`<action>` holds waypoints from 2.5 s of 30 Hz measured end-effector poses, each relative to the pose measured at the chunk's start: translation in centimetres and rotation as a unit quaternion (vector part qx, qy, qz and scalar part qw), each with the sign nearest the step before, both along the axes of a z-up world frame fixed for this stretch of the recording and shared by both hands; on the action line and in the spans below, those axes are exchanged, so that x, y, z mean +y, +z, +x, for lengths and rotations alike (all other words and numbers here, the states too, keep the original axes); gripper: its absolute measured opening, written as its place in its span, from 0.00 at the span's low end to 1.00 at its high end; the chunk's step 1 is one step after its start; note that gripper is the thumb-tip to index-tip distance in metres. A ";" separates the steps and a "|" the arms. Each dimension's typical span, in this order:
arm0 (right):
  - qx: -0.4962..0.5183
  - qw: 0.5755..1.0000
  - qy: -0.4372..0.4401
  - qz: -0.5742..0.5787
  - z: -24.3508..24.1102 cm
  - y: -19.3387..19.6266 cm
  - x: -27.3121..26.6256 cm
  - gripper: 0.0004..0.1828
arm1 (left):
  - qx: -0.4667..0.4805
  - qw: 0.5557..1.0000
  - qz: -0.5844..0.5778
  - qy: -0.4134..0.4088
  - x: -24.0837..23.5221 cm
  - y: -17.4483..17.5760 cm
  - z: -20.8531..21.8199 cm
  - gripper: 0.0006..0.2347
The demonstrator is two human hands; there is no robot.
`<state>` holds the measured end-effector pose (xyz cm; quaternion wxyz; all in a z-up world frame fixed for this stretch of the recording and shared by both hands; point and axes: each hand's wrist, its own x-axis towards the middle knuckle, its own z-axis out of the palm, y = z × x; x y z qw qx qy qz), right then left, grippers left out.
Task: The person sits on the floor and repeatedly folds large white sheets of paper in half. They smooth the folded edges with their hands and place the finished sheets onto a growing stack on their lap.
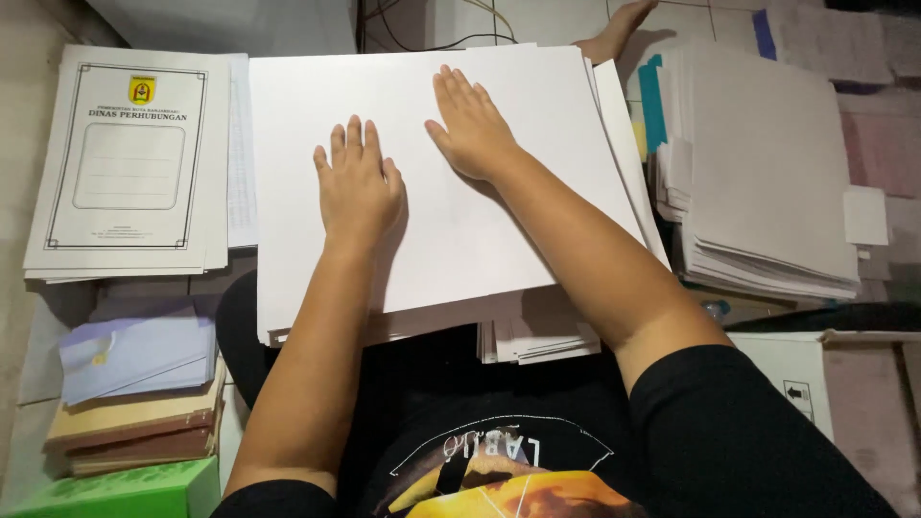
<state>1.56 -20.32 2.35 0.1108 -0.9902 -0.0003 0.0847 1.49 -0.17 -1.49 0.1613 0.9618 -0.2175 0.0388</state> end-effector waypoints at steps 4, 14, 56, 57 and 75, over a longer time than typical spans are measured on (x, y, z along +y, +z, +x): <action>0.025 0.998 -0.061 -0.015 -5.8 1.9 -4.5 0.37 | 0.040 0.999 0.005 0.009 0.6 1.3 -0.5 0.27; 0.093 0.988 -0.115 -0.044 -10.5 3.6 -8.3 0.41 | 0.215 0.960 0.131 -0.122 -3.8 5.5 -9.6 0.29; -0.030 0.999 0.010 -0.017 3.2 -1.4 2.7 0.35 | -0.111 0.992 -0.059 0.031 -2.6 -3.6 -2.9 0.25; -0.033 0.999 0.007 -0.018 4.0 -1.3 2.8 0.35 | -0.114 0.991 -0.060 0.027 -2.5 -3.5 -2.8 0.25; 0.029 0.960 -0.277 -0.043 -7.3 -0.3 -10.9 0.39 | 0.055 0.960 -0.032 -0.273 -1.1 3.2 -6.7 0.22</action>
